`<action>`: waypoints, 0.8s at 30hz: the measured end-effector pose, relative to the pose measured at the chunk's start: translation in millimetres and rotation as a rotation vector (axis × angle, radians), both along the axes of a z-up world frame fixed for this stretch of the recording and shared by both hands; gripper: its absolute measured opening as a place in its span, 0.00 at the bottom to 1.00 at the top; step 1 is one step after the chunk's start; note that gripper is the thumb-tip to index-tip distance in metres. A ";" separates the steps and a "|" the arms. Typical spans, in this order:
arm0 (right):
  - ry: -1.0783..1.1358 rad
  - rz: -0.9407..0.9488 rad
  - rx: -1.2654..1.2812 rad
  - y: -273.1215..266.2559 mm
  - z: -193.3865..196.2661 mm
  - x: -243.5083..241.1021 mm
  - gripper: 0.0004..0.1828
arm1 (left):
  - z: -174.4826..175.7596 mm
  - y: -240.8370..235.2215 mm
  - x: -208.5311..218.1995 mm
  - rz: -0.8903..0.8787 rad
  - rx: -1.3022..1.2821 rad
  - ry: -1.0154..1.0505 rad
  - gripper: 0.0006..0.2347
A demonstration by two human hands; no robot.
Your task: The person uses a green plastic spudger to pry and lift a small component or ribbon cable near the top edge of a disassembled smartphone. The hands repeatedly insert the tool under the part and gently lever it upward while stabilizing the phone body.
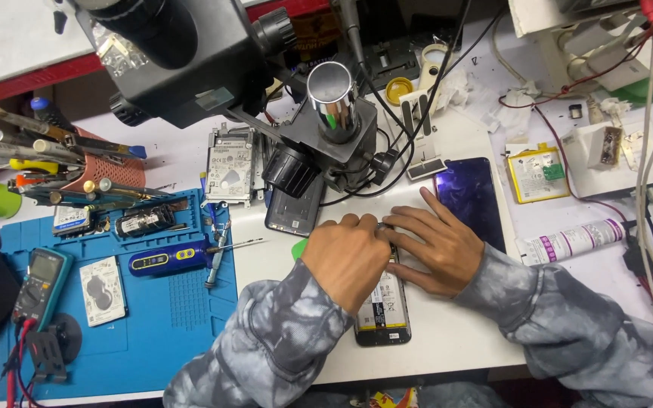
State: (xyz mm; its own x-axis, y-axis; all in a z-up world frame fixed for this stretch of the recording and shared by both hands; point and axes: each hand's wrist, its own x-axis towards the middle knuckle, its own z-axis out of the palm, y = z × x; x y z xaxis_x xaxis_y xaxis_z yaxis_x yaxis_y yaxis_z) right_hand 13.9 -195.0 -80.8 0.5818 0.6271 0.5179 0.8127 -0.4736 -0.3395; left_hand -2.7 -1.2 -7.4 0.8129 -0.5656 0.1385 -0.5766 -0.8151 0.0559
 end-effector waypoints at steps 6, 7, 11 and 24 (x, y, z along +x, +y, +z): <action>0.007 -0.009 -0.001 1.7 3.4 -1.0 0.23 | -8.2 0.1 -1.8 0.014 -0.028 -0.069 0.03; 0.011 -0.010 -0.003 1.8 2.9 -0.3 0.23 | -7.2 -1.5 -1.3 0.013 -0.030 -0.066 0.03; -0.005 0.009 0.016 0.9 -0.6 -4.9 0.19 | 0.2 -4.0 -7.7 0.014 -0.041 -0.100 0.03; 0.006 0.034 0.087 5.5 1.5 -4.0 0.13 | -2.4 0.4 -4.9 -0.003 -0.023 -0.098 0.03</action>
